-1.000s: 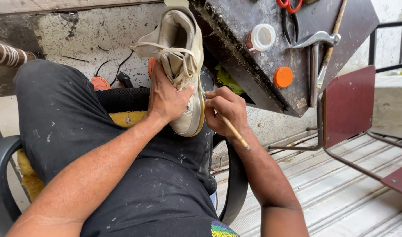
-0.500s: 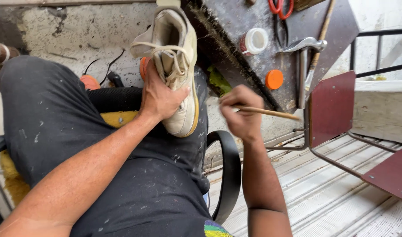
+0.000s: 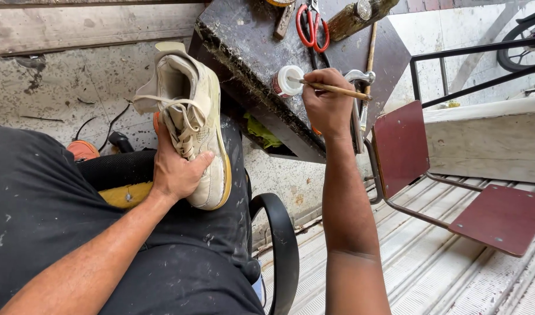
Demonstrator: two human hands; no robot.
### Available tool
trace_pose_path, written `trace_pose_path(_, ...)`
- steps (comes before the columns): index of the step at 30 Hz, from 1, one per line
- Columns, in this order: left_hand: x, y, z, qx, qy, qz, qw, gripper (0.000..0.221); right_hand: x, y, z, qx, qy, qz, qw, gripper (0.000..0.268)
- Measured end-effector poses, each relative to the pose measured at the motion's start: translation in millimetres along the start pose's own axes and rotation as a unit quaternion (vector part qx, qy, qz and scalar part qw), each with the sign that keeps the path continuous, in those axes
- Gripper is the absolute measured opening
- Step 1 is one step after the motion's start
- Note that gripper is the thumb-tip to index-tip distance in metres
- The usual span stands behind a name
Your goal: Applying glue to the sole of a shoe using a brush for repair
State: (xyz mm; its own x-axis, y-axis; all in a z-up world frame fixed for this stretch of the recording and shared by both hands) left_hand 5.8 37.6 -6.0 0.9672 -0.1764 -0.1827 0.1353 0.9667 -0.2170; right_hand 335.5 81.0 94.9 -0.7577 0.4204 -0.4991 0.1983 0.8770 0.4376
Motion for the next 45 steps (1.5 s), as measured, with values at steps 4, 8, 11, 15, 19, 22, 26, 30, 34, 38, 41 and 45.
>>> trace_pose_path(4, 5, 1, -9, -0.017, -0.005, -0.016, 1.000, 0.103, 3, -2, 15, 0.027, 0.003, 0.017, 0.999, 0.019)
trace_pose_path(8, 4, 4, -12, -0.040, 0.009, -0.022, 0.999, 0.107, -9, -9, 23, 0.065, 0.101, 0.081, 0.989, 0.018)
trace_pose_path(11, 5, 6, -20, -0.050, 0.007, -0.021, 0.999, 0.105, -14, -22, 48, 0.184, 0.257, 0.140, 0.938, 0.018)
trace_pose_path(15, 7, 6, -22, -0.043, 0.004, -0.017, 0.999, 0.106, -8, -35, 61, 0.248, 0.369, 0.187, 0.876, 0.017)
trace_pose_path(19, 11, 8, -30, -0.026, -0.008, -0.001, 1.000, 0.114, -1, -44, 63, 0.257, 0.406, 0.205, 0.853, 0.017)
trace_pose_path(22, 6, 10, -25, -0.006, -0.014, -0.004, 1.000, 0.109, -3, -64, 57, 0.225, 0.532, 0.143, 0.804, 0.020)
trace_pose_path(26, 6, 7, -41, 0.007, -0.027, -0.020, 0.999, 0.110, 28, -100, -11, 0.210, 0.592, 0.052, 0.777, 0.010)
trace_pose_path(30, 7, 10, -43, 0.012, -0.013, -0.039, 0.999, 0.105, 66, -124, -38, 0.178, 0.498, -0.059, 0.846, 0.008)
trace_pose_path(34, 11, 7, -50, 0.000, -0.010, -0.039, 0.999, 0.105, 89, -128, -43, 0.135, 0.335, -0.111, 0.926, 0.013)
trace_pose_path(38, 9, 9, -51, 0.004, -0.010, -0.039, 0.999, 0.105, 96, -124, -46, 0.110, 0.269, -0.122, 0.949, 0.014)
trace_pose_path(41, 10, 9, -58, 0.001, -0.017, -0.043, 0.999, 0.105, 96, -121, -56, 0.062, 0.234, -0.122, 0.963, 0.014)
trace_pose_path(45, 10, 10, -56, 0.008, -0.018, -0.050, 0.999, 0.104, 94, -118, -65, 0.017, 0.216, -0.125, 0.968, 0.016)
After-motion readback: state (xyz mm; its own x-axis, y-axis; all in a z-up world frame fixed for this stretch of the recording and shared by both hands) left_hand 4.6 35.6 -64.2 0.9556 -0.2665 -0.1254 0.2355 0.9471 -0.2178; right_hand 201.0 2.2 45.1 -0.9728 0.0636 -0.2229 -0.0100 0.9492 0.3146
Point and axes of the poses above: each hand's wrist, its own y-axis towards the middle knuckle, its own x-axis out of the palm, z = x × y, the point moved 6 cm from there along y, towards the middle knuckle, and after that the axes turned 5 degrees about y, right-handed, at the moved point
